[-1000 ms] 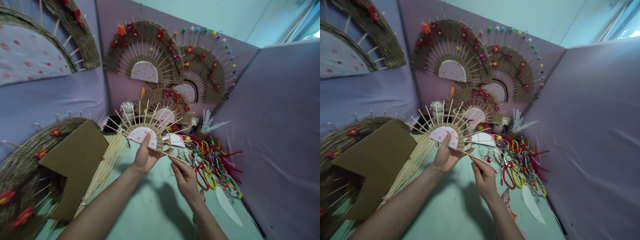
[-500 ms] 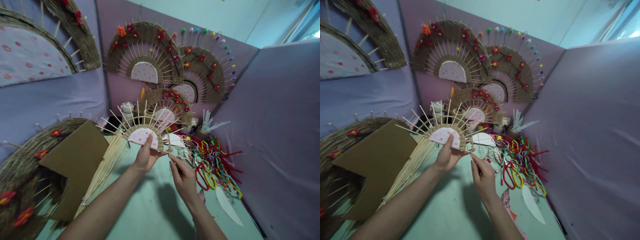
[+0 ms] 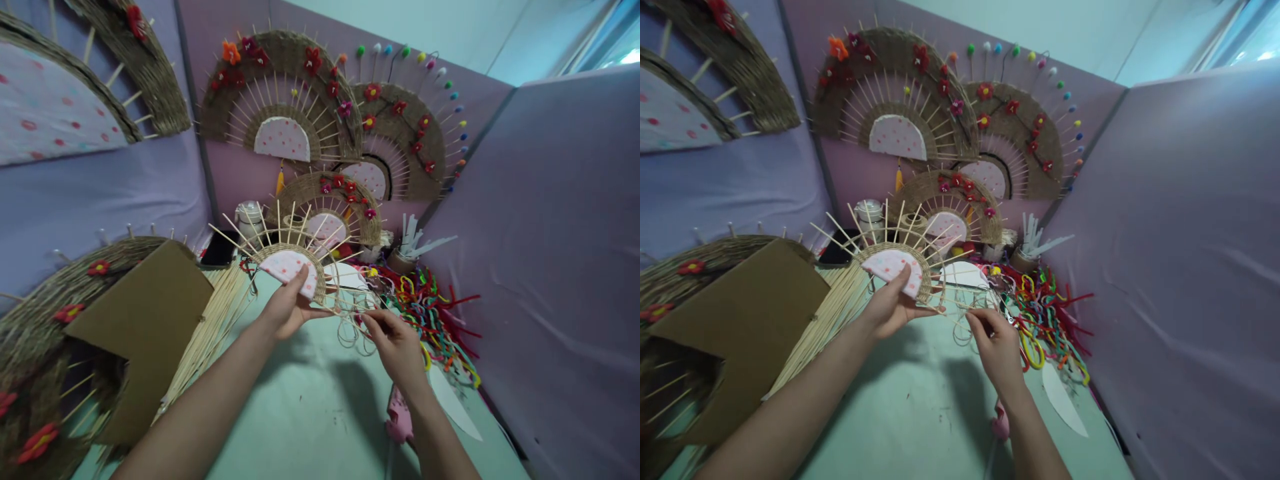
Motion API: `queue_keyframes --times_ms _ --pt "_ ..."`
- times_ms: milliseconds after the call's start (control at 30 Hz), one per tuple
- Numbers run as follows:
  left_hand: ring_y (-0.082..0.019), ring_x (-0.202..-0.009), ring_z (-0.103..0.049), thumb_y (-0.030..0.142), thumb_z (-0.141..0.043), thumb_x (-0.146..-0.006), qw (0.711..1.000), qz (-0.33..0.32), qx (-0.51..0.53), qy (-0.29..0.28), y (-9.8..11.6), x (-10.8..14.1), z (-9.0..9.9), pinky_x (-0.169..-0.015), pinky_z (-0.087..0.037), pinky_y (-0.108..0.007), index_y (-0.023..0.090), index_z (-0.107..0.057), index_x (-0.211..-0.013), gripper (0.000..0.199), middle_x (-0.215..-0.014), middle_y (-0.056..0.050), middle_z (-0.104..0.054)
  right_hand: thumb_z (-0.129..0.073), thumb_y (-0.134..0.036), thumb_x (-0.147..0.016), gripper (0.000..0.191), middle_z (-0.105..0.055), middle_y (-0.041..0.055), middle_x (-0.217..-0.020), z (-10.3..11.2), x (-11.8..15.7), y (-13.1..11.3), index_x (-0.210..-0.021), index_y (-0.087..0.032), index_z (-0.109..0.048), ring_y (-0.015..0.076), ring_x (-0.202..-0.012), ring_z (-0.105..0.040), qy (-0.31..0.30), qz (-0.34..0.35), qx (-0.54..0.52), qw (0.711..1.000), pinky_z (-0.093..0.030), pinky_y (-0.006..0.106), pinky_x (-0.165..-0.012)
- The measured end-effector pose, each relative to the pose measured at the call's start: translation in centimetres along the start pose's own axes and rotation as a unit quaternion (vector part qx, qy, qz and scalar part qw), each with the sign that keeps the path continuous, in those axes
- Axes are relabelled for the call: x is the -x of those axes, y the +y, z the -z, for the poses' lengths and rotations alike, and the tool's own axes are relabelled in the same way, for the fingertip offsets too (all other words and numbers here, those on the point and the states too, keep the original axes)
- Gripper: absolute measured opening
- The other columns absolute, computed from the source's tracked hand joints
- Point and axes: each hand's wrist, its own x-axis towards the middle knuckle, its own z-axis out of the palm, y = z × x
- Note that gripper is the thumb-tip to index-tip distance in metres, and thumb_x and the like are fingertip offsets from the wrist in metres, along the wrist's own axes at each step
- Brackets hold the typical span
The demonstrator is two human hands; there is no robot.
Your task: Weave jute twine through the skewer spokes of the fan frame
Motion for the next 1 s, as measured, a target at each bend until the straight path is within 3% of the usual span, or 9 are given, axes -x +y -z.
queue_keyframes --times_ms 167,300,500,633,867,1000 --pt "-0.029 -0.092 -0.064 0.048 -0.046 -0.086 0.997 0.051 0.049 -0.018 0.7 0.5 -0.4 -0.090 -0.041 -0.060 0.006 -0.060 -0.105 0.047 -0.093 -0.019 -0.068 -0.063 -0.043 -0.076 0.027 -0.060 0.0009 -0.061 0.1 0.5 0.9 -0.075 -0.016 -0.067 0.0135 -0.054 -0.051 -0.011 -0.097 -0.099 0.990 -0.041 0.024 -0.049" --pt "-0.027 -0.093 -0.064 0.047 -0.046 -0.087 0.992 0.082 0.095 -0.029 0.4 1.1 -1.0 -0.093 -0.037 -0.062 0.008 -0.058 -0.106 0.045 -0.096 -0.016 -0.068 -0.062 -0.041 -0.077 0.026 -0.058 0.0001 -0.061 -0.5 0.1 0.4 -0.075 -0.016 -0.067 0.0128 -0.054 -0.050 0.014 -0.092 -0.113 0.989 -0.040 0.024 -0.050" --pt "-0.027 -0.092 -0.065 0.047 -0.043 -0.088 0.984 0.126 0.111 -0.055 -0.6 1.3 -1.7 -0.091 -0.041 -0.057 0.009 -0.055 -0.111 0.046 -0.097 -0.018 -0.068 -0.064 -0.038 -0.076 0.022 -0.065 0.0030 -0.070 -1.4 -1.2 -0.2 -0.074 -0.016 -0.068 0.0160 -0.064 -0.057 0.063 -0.080 -0.121 0.987 -0.045 0.027 -0.060" --pt "-0.026 -0.089 -0.065 0.047 -0.041 -0.089 0.983 0.131 0.114 -0.058 -1.2 1.1 -1.9 -0.089 -0.042 -0.056 0.011 -0.054 -0.113 0.045 -0.096 -0.016 -0.068 -0.063 -0.039 -0.077 0.022 -0.069 0.0045 -0.075 -2.1 -1.8 0.1 -0.075 -0.017 -0.068 0.0184 -0.068 -0.062 0.019 -0.082 -0.177 0.981 -0.048 0.029 -0.063" --pt "-0.028 -0.097 -0.063 0.044 -0.046 -0.088 0.982 0.100 0.145 -0.069 -1.8 0.8 -1.6 -0.092 -0.040 -0.057 0.015 -0.050 -0.121 0.044 -0.102 -0.015 -0.067 -0.066 -0.040 -0.071 0.025 -0.072 0.0060 -0.082 -2.9 -1.9 0.2 -0.084 -0.018 -0.070 0.0210 -0.073 -0.065 -0.037 -0.144 -0.254 0.956 -0.051 0.034 -0.068" --pt "-0.026 -0.092 -0.064 0.040 -0.048 -0.087 0.984 0.079 0.155 -0.034 -1.9 0.8 -1.9 -0.088 -0.046 -0.048 0.012 -0.053 -0.115 0.040 -0.096 -0.014 -0.068 -0.067 -0.036 -0.070 0.021 -0.072 0.0051 -0.080 -3.4 -1.8 0.3 -0.079 -0.018 -0.070 0.0209 -0.075 -0.065 -0.064 -0.130 -0.257 0.955 -0.051 0.035 -0.071"
